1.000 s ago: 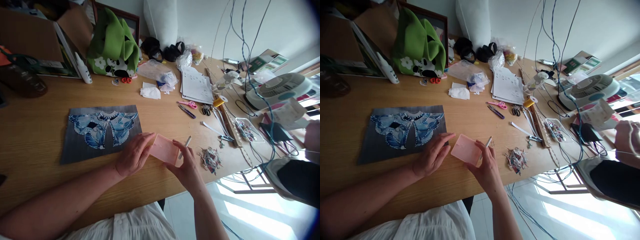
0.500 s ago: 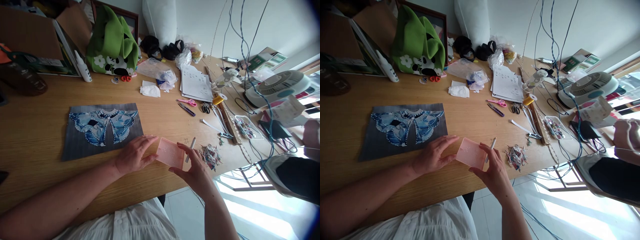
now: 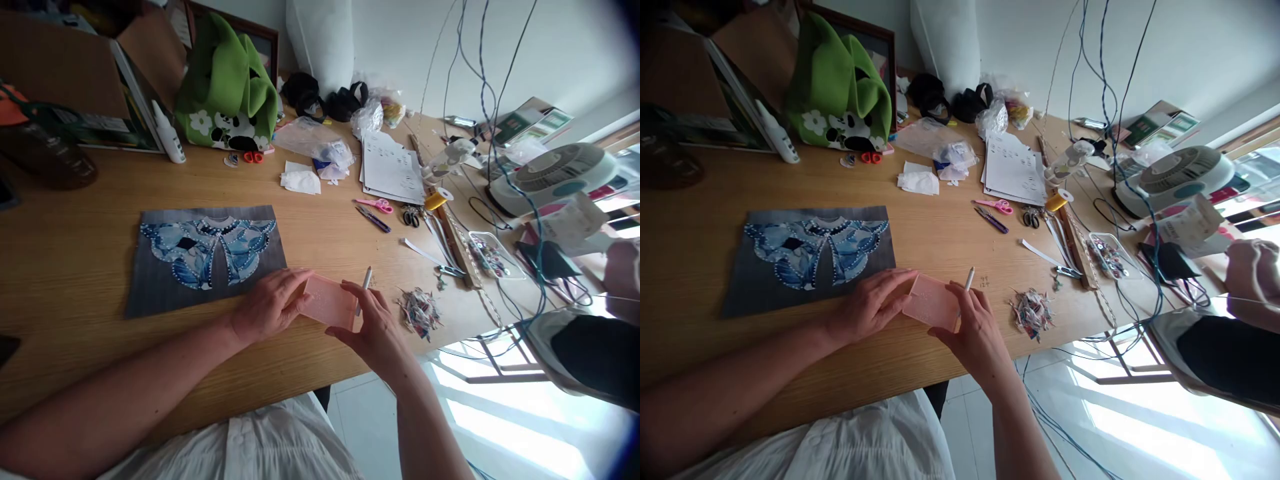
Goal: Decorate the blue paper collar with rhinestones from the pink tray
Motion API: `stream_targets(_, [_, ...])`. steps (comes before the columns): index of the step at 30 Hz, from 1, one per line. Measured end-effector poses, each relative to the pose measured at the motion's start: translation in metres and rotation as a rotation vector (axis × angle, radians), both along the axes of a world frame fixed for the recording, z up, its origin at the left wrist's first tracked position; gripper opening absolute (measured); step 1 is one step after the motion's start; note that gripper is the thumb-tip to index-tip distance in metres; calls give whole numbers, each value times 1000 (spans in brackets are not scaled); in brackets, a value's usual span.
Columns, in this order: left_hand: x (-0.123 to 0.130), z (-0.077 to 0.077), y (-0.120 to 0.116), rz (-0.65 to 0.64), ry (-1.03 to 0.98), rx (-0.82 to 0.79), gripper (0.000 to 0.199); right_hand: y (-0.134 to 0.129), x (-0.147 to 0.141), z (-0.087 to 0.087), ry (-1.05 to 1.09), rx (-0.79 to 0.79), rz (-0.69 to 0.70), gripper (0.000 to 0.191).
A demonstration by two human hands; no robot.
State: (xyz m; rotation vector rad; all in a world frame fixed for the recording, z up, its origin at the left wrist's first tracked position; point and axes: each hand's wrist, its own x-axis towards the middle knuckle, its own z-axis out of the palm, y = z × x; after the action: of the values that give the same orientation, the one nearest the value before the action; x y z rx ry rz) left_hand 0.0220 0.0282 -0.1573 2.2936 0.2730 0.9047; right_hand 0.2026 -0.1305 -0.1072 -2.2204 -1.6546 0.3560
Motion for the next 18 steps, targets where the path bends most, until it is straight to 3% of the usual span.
stream_targets(7, [1,-10,2,-162,174,120,75,-7,1,-7,94,-42,-1,65])
stream_targets(18, [2,-12,-1,-162,248,174,75,-27,6,-18,198,-60,-21,67])
